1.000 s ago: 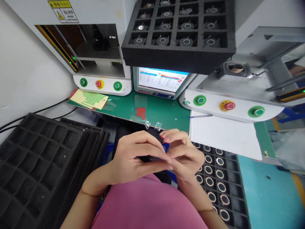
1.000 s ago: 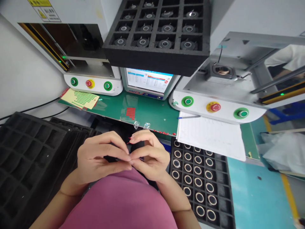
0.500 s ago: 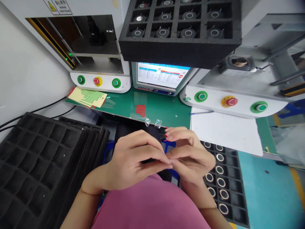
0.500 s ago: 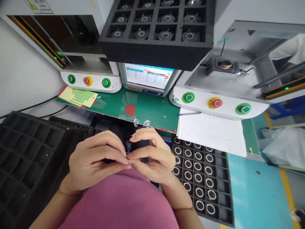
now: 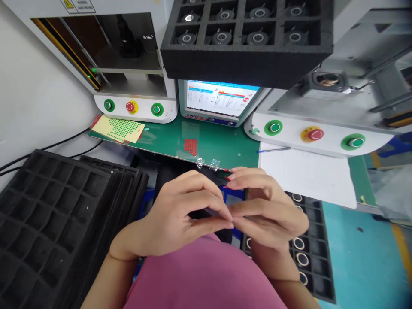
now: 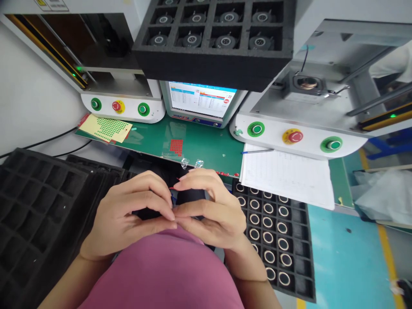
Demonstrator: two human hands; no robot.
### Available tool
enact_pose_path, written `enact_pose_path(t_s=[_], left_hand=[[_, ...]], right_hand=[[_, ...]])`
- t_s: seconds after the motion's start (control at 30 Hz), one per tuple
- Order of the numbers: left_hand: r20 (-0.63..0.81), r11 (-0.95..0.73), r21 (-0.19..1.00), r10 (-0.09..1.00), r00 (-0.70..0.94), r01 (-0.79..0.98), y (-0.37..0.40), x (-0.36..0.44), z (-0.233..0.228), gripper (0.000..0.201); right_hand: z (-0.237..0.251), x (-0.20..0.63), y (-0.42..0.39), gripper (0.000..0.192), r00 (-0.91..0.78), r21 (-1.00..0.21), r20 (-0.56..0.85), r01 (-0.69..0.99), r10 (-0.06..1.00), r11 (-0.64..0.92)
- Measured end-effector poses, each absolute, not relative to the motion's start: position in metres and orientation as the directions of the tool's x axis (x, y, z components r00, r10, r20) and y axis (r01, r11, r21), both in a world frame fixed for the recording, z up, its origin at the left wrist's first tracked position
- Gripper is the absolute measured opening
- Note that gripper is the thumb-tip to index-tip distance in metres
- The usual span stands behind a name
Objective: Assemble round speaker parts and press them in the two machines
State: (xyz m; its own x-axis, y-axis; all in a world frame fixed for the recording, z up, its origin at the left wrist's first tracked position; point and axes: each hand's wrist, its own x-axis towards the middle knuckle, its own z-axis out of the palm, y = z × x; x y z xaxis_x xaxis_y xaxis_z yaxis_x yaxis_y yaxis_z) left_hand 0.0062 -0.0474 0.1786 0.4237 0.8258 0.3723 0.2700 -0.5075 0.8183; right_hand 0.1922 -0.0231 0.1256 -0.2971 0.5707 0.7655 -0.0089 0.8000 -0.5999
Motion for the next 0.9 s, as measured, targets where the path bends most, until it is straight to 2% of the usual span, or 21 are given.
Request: enact_pose_path(t_s=[0.37, 0.57, 0.9], left_hand=[[0.413, -0.514, 0.816, 0.839, 0.355, 0.265, -0.0476, 0.0086, 0.1781, 0.007], [0.487, -0.565, 0.781, 0.818, 0.306, 0.267, -0.0484, 0.0096, 0.175, 0.007], [0.531, -0.598, 0.751, 0.799, 0.284, 0.279, -0.0511, 0.0107, 0.1737, 0.006]], right_hand=[[0.1297, 0.1943, -0.0232, 0.007, -0.32, -0.572, 0.769, 0.042, 0.553, 0.819], [0.1292, 0.1926, -0.0248, 0.006, -0.292, -0.581, 0.767, 0.06, 0.571, 0.811], [0.126, 0.1896, -0.0295, 0.01, -0.219, -0.626, 0.753, 0.055, 0.621, 0.778]])
